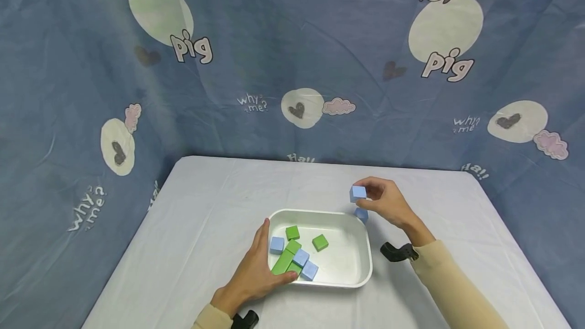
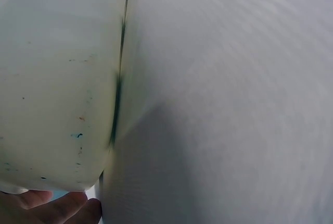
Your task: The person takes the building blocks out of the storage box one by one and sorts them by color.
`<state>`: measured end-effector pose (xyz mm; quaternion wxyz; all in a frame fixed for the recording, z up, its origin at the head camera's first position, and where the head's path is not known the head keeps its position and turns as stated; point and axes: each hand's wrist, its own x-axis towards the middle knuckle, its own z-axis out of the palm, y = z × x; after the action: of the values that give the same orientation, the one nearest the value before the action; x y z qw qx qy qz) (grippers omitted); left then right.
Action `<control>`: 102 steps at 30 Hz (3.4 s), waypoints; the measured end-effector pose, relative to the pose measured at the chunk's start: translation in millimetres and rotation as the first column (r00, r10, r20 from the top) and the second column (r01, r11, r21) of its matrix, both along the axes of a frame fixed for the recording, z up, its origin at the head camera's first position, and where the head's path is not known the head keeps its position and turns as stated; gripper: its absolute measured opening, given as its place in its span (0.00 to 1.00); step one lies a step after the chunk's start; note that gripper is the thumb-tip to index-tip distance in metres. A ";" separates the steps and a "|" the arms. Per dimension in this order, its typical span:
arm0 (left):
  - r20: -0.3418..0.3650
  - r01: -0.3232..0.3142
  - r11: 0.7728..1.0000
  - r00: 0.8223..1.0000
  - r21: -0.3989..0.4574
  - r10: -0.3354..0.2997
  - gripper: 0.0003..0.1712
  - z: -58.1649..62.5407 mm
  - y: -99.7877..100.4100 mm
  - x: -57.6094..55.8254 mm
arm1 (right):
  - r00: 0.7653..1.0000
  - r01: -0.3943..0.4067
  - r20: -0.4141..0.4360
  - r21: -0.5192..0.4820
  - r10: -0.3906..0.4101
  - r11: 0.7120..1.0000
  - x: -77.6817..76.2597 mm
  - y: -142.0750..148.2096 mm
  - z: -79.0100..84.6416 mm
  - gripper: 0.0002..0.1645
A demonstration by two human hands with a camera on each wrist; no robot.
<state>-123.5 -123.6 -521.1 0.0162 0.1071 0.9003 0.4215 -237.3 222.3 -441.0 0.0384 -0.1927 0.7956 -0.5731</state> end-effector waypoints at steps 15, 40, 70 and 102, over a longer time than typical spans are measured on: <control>-0.008 0.004 1.000 1.000 0.000 -0.004 0.82 -1.8 -0.6 0.4 | 0.988 0.140 0.052 0.081 -0.145 0.987 8.4 44.9 -23.4 0.22; -0.006 0.003 1.000 1.000 0.025 -0.003 0.82 -2.7 0.3 0.9 | 0.969 0.224 0.062 0.194 -0.239 0.955 9.1 61.1 -68.3 0.21; -0.027 0.013 1.000 1.000 0.016 -0.013 0.82 -1.6 0.0 -0.4 | 0.972 0.212 0.042 0.277 -0.232 0.937 8.3 54.1 -86.2 0.21; -0.001 0.006 1.000 1.000 0.025 -0.006 0.82 -1.7 0.1 -0.8 | 0.974 0.220 -0.047 -0.022 -0.221 0.975 17.0 46.4 -53.5 0.30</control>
<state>-124.3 -123.5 -522.8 0.0157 0.1104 0.8945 0.4328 -220.3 268.7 -494.5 -0.0468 -0.1175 0.8079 -0.5755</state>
